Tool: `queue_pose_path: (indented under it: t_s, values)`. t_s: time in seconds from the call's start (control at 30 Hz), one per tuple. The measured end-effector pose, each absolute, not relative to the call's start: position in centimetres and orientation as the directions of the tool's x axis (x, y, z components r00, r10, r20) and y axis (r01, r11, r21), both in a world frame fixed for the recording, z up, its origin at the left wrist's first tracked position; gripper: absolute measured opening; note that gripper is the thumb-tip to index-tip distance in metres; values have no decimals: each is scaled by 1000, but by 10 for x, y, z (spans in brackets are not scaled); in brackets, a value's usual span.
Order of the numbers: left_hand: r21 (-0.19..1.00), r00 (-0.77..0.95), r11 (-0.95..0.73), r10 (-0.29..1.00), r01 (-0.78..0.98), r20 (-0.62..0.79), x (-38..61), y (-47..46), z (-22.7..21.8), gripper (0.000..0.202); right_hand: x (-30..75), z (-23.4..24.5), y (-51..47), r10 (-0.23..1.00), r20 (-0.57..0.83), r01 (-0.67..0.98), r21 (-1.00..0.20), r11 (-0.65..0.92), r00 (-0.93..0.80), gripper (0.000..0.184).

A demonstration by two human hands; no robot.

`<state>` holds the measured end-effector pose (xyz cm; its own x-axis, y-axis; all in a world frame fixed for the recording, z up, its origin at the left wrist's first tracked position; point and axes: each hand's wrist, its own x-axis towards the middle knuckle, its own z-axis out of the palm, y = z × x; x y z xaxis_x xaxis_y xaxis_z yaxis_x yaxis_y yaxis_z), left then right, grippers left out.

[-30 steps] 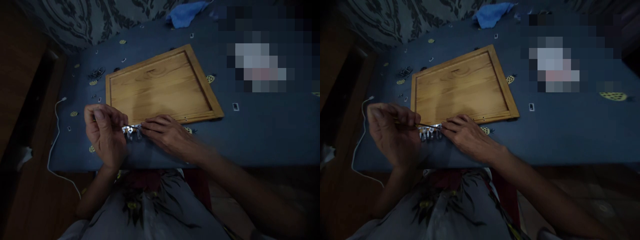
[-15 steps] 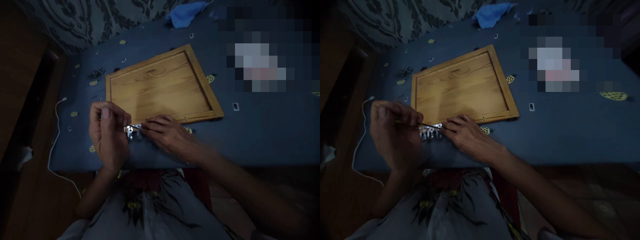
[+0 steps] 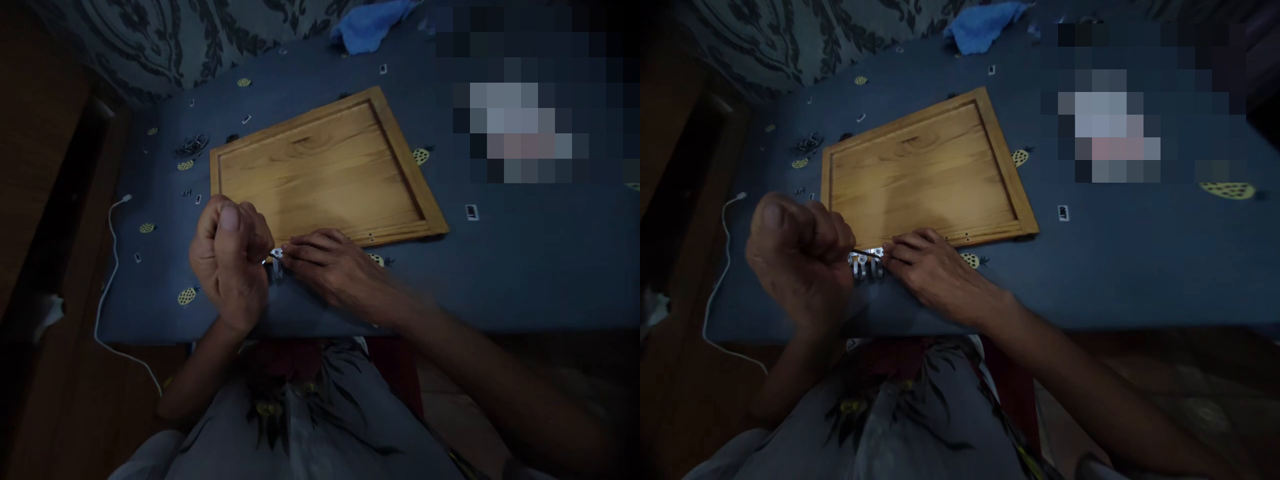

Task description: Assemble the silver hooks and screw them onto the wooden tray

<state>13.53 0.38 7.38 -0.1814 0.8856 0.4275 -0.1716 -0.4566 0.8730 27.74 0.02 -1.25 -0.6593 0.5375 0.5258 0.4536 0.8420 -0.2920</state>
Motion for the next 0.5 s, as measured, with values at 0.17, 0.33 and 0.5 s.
queue_pose_path:
  t_s: [0.17, 0.33, 0.5]
  values:
    - [875, -156, -459, 886, -152, 438, 132, 5, 72, 58, 278, -12, 0, 535, 538, 457, -285, 843, -652, 27]
    - [873, -146, -442, 896, -204, 420, 132, 6, 72, 57, 278, -13, -1, 541, 528, 446, -309, 840, -654, 30]
    - [884, -194, -436, 894, -172, 403, 132, 5, 76, 60, 278, -14, 0, 533, 559, 445, -299, 844, -635, 28]
